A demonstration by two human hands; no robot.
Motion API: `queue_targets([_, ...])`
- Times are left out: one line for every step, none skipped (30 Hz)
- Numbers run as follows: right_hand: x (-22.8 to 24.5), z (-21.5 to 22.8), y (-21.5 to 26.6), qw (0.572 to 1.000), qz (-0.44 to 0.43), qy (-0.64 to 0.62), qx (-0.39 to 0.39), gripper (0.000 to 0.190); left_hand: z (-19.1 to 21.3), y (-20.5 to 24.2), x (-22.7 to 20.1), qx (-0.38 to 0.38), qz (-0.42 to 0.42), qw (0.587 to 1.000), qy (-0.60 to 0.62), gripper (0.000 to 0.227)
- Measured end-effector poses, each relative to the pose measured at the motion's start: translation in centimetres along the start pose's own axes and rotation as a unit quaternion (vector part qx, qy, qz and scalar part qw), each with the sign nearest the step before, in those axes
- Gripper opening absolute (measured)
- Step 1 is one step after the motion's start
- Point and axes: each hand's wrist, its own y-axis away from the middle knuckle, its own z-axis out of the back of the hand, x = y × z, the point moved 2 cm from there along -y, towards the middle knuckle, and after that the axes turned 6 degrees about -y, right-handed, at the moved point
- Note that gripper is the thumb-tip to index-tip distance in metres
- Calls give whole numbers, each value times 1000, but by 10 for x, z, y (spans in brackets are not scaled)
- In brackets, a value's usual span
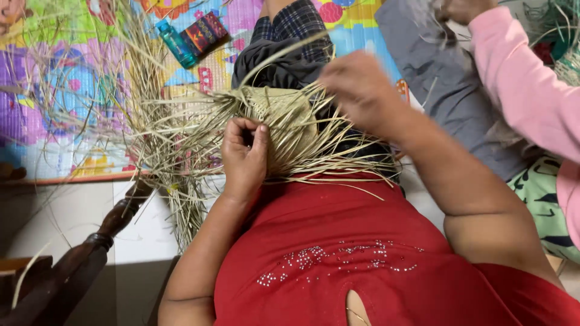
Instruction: Weaving a straw hat by hand while sitting on a floor mat
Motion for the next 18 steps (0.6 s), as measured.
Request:
queue_targets([14,-16,-5,999,36,-11,26,25,1,-1,5,-13,-19,1000,-1,13])
queue_targets([27,-33,-11,995,74,-26,55,25,1,-1,11,-31,-37,999,-1,12])
queue_targets([25,-46,-10,996,72,-23,53,25,1,-3,11,-27,-38,999,-1,12])
queue_targets([25,-59,-8,995,85,-8,51,18,1,-3,11,-26,-41,999,2,13])
queue_targets([26,-74,-7,994,97,8,50,18,3,-2,11,-25,-43,999,6,13])
queue_targets([23,-78,-10,994,100,6,53,18,3,-2,8,-29,-42,999,6,13])
queue_targets([20,-82,-13,994,92,-14,50,19,4,-2,6,-28,-36,999,8,13])
queue_targets([17,-85,-16,995,84,-34,49,20,4,-1,4,-28,-28,999,11,14])
queue_targets([21,-85,-19,994,85,-36,53,20,4,0,5,-32,-25,999,12,14])
queue_targets([23,-84,-24,995,84,-30,55,21,4,0,6,-28,-28,999,5,12])
queue_targets([25,-83,-28,995,82,-23,57,22,3,0,6,-24,-30,999,-2,11])
queue_targets([23,-85,-29,994,84,-22,59,22,4,0,8,-26,-31,999,0,11])
queue_targets([22,-87,-30,993,107,-12,56,23,4,0,9,-26,-36,999,-2,11])
queue_targets([21,-89,-32,990,129,-4,53,24,5,0,10,-27,-42,999,-5,10])
queue_targets([19,-89,-33,990,131,-4,55,24,3,0,9,-29,-42,999,-4,10])
queue_targets([19,-90,-33,985,164,26,40,23,3,0,8,-30,-45,998,-10,9])
queue_targets([19,-91,-33,979,195,56,25,27,2,0,7,-31,-47,998,-17,8])
queue_targets([23,-87,-35,978,198,54,26,27,2,0,8,-34,-48,998,-17,8])
